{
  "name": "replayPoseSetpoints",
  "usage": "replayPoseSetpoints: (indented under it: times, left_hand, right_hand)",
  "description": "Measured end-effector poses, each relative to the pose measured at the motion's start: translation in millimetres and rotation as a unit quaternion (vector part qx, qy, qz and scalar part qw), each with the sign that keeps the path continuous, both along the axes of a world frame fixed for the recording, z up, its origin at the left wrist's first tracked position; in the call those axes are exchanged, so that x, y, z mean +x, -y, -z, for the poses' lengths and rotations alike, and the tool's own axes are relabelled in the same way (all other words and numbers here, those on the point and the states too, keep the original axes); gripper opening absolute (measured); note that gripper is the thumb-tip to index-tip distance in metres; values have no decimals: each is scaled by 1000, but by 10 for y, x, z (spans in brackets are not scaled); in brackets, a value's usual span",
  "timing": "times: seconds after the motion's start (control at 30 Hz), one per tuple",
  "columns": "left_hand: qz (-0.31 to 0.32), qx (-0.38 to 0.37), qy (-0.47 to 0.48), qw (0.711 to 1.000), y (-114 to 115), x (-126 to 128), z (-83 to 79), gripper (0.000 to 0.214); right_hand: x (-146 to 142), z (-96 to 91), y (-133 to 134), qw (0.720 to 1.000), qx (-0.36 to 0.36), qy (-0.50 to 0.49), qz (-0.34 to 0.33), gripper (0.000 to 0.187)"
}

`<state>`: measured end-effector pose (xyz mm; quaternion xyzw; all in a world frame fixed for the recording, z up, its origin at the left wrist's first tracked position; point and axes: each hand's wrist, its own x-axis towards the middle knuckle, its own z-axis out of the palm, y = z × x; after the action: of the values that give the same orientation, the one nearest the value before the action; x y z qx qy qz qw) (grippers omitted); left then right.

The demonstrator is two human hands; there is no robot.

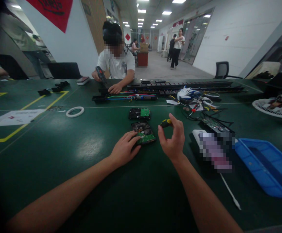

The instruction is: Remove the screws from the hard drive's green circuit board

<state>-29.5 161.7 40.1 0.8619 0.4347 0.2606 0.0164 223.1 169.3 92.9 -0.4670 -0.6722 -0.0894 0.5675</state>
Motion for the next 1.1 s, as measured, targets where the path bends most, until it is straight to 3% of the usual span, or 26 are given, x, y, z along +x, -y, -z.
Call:
replayPoseSetpoints:
  times: [0.1,0.23,0.47,0.53,0.63,0.7,0.8,0.9,1.03,1.1]
  left_hand:
    - [-2,-3,-1,1000,4,-1,-4,42]
    - [-5,-2,-1,1000,9,-1,-7,43]
    - [0,12,15,1000,1,-3,28,42]
    - [0,11,14,1000,1,-3,34,43]
    - [4,8,16,1000,4,-1,30,43]
    - [4,7,17,1000,5,0,25,42]
    - [-2,6,14,1000,4,4,27,42]
    - [-2,6,13,1000,2,8,34,43]
    - [-4,5,15,1000,5,3,32,42]
    - [-6,2,8,1000,9,-5,27,43]
  right_hand:
    - [61,9,-24,999,-13,-17,33,48]
    - [153,46,-60,989,-139,0,59,26]
    - [200,158,34,957,-256,102,94,26]
    - [200,166,150,954,-259,124,82,27]
    - [270,99,430,968,-211,125,53,21]
    - [404,27,677,976,-173,113,69,17]
    - [763,-26,1063,969,-145,110,170,26]
    - [1226,41,1333,943,-150,124,268,33]
    - [1646,237,1439,912,-209,139,323,75]
    - [1697,337,1449,910,-221,146,318,83]
